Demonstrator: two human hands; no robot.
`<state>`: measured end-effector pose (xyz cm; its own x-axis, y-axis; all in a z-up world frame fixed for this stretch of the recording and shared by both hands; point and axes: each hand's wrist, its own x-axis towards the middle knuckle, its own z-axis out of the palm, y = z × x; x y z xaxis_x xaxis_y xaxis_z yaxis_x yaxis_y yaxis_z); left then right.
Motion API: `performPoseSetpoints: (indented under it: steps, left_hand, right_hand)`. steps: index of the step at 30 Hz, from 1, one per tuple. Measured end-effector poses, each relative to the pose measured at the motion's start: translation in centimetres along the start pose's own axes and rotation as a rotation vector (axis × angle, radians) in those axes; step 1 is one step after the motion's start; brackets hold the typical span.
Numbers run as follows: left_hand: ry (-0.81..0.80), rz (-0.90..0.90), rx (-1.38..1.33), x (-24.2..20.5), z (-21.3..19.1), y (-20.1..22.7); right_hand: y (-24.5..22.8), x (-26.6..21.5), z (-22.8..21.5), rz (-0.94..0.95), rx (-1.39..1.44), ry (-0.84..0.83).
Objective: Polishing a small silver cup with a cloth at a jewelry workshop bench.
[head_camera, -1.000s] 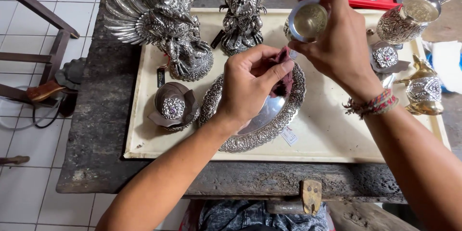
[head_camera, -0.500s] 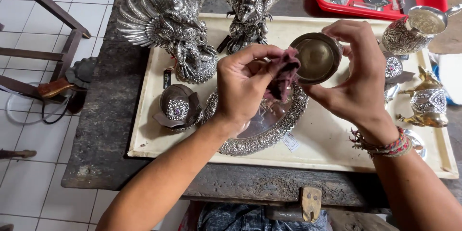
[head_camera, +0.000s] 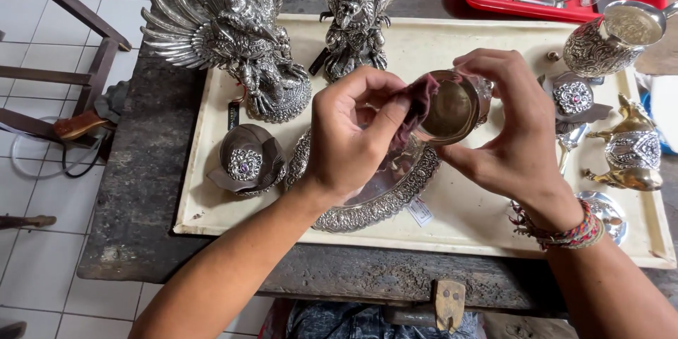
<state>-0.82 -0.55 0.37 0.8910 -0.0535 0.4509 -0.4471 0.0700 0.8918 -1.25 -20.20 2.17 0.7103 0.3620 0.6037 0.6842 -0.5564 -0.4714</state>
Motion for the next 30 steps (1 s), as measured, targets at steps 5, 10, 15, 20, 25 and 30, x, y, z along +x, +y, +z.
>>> performPoseSetpoints:
  steps: [5, 10, 15, 20, 25, 30]
  left_hand:
    - [0.080, -0.089, -0.158, 0.2, 0.1, -0.3]
    - [0.091, -0.200, -0.255, 0.5, 0.0, -0.4]
    - [-0.049, -0.080, -0.181, 0.5, -0.2, -0.4]
    - [-0.026, -0.159, -0.116, 0.4, -0.3, -0.3]
    - [-0.035, -0.274, -0.249, 0.5, -0.3, -0.7]
    - [-0.095, -0.144, -0.186, 0.3, -0.2, -0.9]
  right_hand:
    - [0.2, -0.1, 0.0, 0.014, 0.006, -0.002]
    - [-0.1, 0.1, 0.1, 0.032, 0.015, 0.006]
    - [0.1, 0.1, -0.1, 0.045, 0.012, 0.011]
    - [0.6, -0.2, 0.0, 0.045, 0.005, 0.008]
    - [0.5, -0.1, 0.1, 0.084, 0.001, 0.014]
    - [0.9, -0.5, 0.2, 0.036, -0.022, 0.035]
